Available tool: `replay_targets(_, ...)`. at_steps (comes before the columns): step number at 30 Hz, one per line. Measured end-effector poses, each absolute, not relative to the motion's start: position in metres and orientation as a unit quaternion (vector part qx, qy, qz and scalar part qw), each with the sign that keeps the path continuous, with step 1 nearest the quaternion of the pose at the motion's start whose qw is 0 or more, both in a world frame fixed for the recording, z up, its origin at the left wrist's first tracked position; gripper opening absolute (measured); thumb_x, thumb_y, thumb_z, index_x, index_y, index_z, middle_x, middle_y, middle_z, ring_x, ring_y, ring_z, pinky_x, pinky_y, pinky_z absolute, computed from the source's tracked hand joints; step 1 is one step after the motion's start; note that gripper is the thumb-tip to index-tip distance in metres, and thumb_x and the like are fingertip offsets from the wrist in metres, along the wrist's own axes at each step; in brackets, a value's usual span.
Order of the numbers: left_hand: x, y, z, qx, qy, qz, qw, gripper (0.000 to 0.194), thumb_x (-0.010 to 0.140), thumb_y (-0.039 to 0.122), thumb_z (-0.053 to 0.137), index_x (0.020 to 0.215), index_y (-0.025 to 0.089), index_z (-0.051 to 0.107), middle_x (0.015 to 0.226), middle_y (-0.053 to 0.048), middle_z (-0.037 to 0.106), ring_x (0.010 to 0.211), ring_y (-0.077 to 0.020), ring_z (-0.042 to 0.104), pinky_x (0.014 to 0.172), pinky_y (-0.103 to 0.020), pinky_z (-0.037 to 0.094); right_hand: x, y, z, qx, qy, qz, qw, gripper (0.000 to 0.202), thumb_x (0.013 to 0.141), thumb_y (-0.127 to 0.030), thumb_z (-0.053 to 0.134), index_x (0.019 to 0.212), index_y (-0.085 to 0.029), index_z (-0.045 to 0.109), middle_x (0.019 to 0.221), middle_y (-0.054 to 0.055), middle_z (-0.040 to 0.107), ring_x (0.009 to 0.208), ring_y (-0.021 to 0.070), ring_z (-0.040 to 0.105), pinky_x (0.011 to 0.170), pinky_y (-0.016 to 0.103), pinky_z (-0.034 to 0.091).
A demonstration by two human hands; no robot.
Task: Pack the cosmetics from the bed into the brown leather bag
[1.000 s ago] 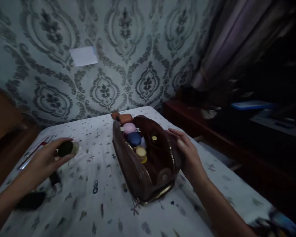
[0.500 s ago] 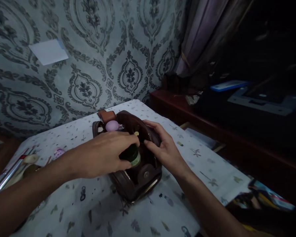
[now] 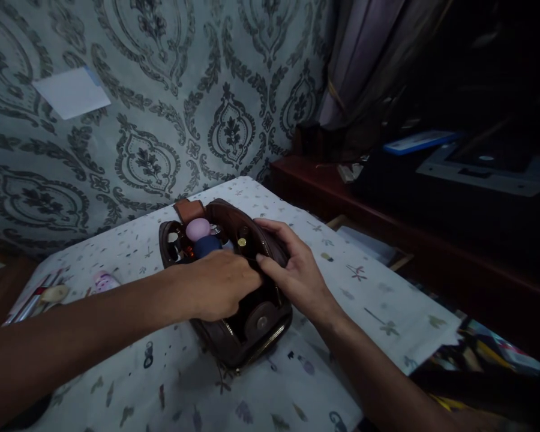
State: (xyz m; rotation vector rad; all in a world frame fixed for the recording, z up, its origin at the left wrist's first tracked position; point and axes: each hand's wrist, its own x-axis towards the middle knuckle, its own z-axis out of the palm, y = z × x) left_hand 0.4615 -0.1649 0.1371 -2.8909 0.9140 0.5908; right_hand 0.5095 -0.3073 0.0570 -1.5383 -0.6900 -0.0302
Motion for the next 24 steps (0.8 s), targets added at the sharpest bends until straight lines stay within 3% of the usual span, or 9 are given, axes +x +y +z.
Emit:
replay_targets(5, 0.462, -0.175, 0.138, -0.931, 0.272, 0.208, 0.125, 0.012, 0.082, 0.011, 0.061, 0.091, 0.011, 0.069, 0.095, -0.014, 0.073, 0.097, -0.0304, 0.068, 0.088, -0.043, 0.052, 0.508, -0.307, 0.057, -0.690, -0.282, -0.021, 0.667, 0.043, 0.077, -0.021, 0.059, 0.120, -0.021, 0.060, 0.121, 0.006, 0.068, 0.116, 0.0248, 0.062, 0.104, 0.042, 0.047)
replay_targets(10, 0.464, -0.178, 0.136, -0.941, 0.245, 0.193, 0.130, 0.017, 0.085, 0.010, 0.057, 0.098, 0.010, 0.068, 0.103, -0.014, 0.073, 0.103, -0.0299, 0.068, 0.093, -0.043, 0.051, 0.506, -0.307, 0.057, -0.676, -0.264, -0.023, 0.688, 0.039, 0.076, -0.021, 0.060, 0.115, -0.021, 0.063, 0.114, 0.004, 0.070, 0.110, 0.0228, 0.064, 0.102, 0.039, 0.048)
replay_targets(15, 0.464, -0.181, 0.130, -0.934, 0.275, 0.169, 0.152, 0.016, 0.081, 0.009, 0.061, 0.096, 0.011, 0.068, 0.104, -0.013, 0.074, 0.099, -0.0269, 0.069, 0.090, -0.039, 0.052, 0.504, -0.307, 0.058, -0.673, -0.250, -0.026, 0.695, 0.036, 0.077, -0.021, 0.058, 0.112, -0.021, 0.064, 0.108, 0.004, 0.071, 0.104, 0.0215, 0.066, 0.097, 0.037, 0.051)
replay_targets(21, 0.467, -0.189, 0.125, -0.918, 0.288, 0.195, 0.189, 0.011, 0.078, 0.006, 0.064, 0.083, 0.014, 0.070, 0.088, -0.009, 0.074, 0.087, -0.0235, 0.070, 0.071, -0.031, 0.051, 0.503, -0.308, 0.058, -0.690, -0.244, -0.035, 0.681, 0.037, 0.075, -0.020, 0.057, 0.112, -0.020, 0.065, 0.106, 0.004, 0.071, 0.100, 0.0213, 0.067, 0.090, 0.035, 0.054)
replay_targets(24, 0.470, -0.190, 0.126, -0.911, 0.294, 0.206, 0.201, 0.011, 0.076, 0.007, 0.068, 0.083, 0.014, 0.071, 0.088, -0.009, 0.075, 0.088, -0.0243, 0.070, 0.072, -0.032, 0.051, 0.503, -0.309, 0.058, -0.684, -0.245, -0.032, 0.686, 0.038, 0.075, -0.020, 0.057, 0.112, -0.020, 0.065, 0.105, 0.004, 0.071, 0.100, 0.0206, 0.067, 0.092, 0.035, 0.054)
